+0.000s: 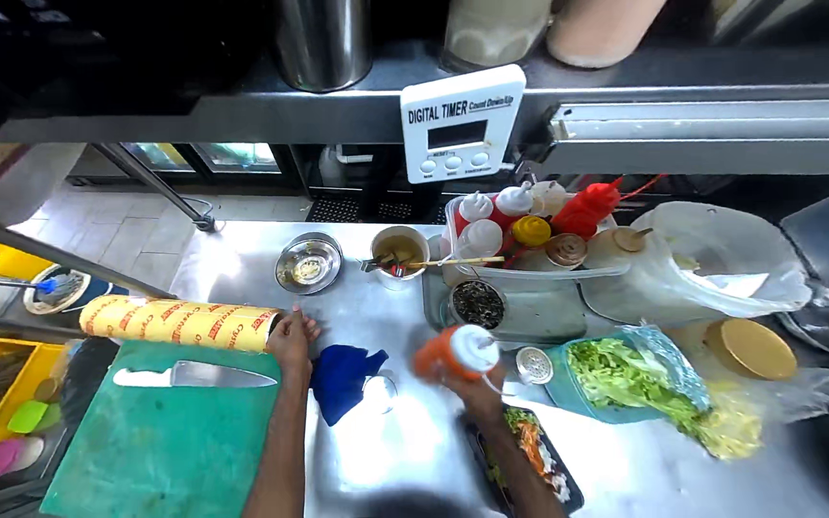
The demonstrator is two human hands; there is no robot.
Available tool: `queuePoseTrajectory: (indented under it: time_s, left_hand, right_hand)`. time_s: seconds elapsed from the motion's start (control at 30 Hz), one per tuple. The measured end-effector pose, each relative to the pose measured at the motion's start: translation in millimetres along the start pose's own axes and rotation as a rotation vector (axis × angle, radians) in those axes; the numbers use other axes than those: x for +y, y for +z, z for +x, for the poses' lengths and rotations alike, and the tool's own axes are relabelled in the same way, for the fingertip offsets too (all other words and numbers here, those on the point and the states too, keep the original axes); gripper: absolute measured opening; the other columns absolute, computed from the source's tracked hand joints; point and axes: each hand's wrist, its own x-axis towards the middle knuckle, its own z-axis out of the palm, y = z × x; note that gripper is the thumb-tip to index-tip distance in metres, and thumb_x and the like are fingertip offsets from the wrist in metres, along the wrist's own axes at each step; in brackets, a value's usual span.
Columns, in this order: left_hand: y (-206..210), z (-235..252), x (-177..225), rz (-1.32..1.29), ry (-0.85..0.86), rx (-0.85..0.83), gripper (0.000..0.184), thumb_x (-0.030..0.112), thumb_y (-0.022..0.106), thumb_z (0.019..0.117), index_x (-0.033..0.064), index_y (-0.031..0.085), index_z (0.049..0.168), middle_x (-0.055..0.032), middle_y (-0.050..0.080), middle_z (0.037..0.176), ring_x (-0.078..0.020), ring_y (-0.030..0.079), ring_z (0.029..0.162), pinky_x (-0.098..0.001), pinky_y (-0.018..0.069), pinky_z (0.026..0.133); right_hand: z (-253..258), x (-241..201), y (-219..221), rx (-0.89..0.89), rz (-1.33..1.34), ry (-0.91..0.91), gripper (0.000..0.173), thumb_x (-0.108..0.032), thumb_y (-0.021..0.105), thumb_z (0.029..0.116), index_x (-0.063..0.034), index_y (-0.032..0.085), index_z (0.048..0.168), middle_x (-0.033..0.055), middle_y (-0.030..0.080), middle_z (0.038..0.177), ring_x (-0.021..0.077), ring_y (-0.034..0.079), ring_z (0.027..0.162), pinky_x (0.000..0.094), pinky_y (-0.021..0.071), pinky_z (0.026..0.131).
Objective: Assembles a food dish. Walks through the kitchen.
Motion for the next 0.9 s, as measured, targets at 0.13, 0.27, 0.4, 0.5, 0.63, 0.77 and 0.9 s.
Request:
queuePoseTrajectory:
  time_s: [0.13, 0.27, 0.4, 0.5, 0.63, 0.77, 0.9]
  left_hand:
    - [-22, -41, 13, -0.019, 0.071, -0.006, 0.032, 0.024, 0.065, 0.1025, -0.0014, 0.063, 0.122, -0.0139, 0.067, 0.098, -0.0208, 0.069, 0.076, -0.0378, 0.0608, 0.066]
    - [-17, -161, 42, -0.019, 0.209, -0.359, 0.030, 0.018, 0.055, 0.1056, 0.0053, 0.061, 0.132, -0.0102, 0.068, 0.100, -0.0191, 0.065, 0.070, -0.0342, 0.0578, 0.059]
    - [18, -297, 52, -0.044, 0.331, -0.958, 0.056, 0.017, 0.074, 0.0941, 0.0120, 0.053, 0.146, -0.0098, 0.065, 0.127, -0.0190, 0.071, 0.079, -0.0352, 0.0639, 0.062]
    - [46, -335, 39, 0.126, 0.465, -1.094, 0.068, 0.036, 0.080, 0.0896, 0.0196, 0.053, 0.149, -0.0049, 0.059, 0.133, -0.0115, 0.067, 0.081, -0.0306, 0.0632, 0.066]
    - [41, -332, -6, 0.545, 0.572, -1.123, 0.032, 0.037, 0.066, 0.0991, 0.0138, 0.073, 0.119, -0.0053, 0.068, 0.116, -0.0113, 0.068, 0.092, -0.0295, 0.0595, 0.084]
    - [2, -330, -71, 0.857, 0.692, -1.123, 0.036, 0.046, 0.057, 0.1011, 0.0242, 0.072, 0.125, -0.0045, 0.064, 0.131, -0.0222, 0.060, 0.122, -0.0380, 0.0528, 0.101]
    - [-13, -331, -109, 0.753, 0.627, -1.160, 0.036, 0.043, 0.056, 0.1030, 0.0152, 0.069, 0.121, -0.0102, 0.052, 0.148, -0.0259, 0.051, 0.134, -0.0375, 0.0486, 0.107]
  right_hand:
    - [-23, -59, -62, 0.025, 0.035, -0.034, 0.087, -0.025, 0.097, 0.0574, 0.0082, 0.052, 0.124, 0.0024, 0.072, 0.106, 0.0046, 0.070, 0.098, 0.0263, 0.0614, 0.088]
    - [-32, -88, -139, -0.119, 0.127, -0.170, 0.078, -0.032, 0.098, 0.0621, -0.0166, 0.059, 0.127, -0.0077, 0.074, 0.111, 0.0087, 0.071, 0.103, 0.0332, 0.0619, 0.092]
    - [-33, -108, -186, -0.392, -0.279, -0.077, 0.083, -0.042, 0.096, 0.0546, -0.0127, 0.063, 0.125, -0.0033, 0.074, 0.110, 0.0070, 0.071, 0.103, 0.0305, 0.0618, 0.091]
    - [-34, -106, -213, -0.716, -0.725, 0.167, 0.091, -0.057, 0.092, 0.0527, -0.0267, 0.063, 0.134, -0.0066, 0.073, 0.109, 0.0070, 0.069, 0.101, 0.0397, 0.0603, 0.090]
    - [-37, -105, -232, -1.011, -1.189, 0.339, 0.095, -0.057, 0.089, 0.0566, -0.0312, 0.056, 0.141, 0.0080, 0.073, 0.112, 0.0309, 0.069, 0.103, 0.0613, 0.0541, 0.085]
    - [-42, -107, -243, -1.092, -1.379, 0.378, 0.090, -0.057, 0.089, 0.0605, -0.0327, 0.056, 0.140, 0.0092, 0.073, 0.110, 0.0334, 0.069, 0.101, 0.0608, 0.0535, 0.082]
    - [-44, -106, -251, -1.110, -1.400, 0.334, 0.088, -0.058, 0.089, 0.0602, -0.0328, 0.057, 0.138, 0.0078, 0.073, 0.108, 0.0322, 0.070, 0.100, 0.0601, 0.0537, 0.080]
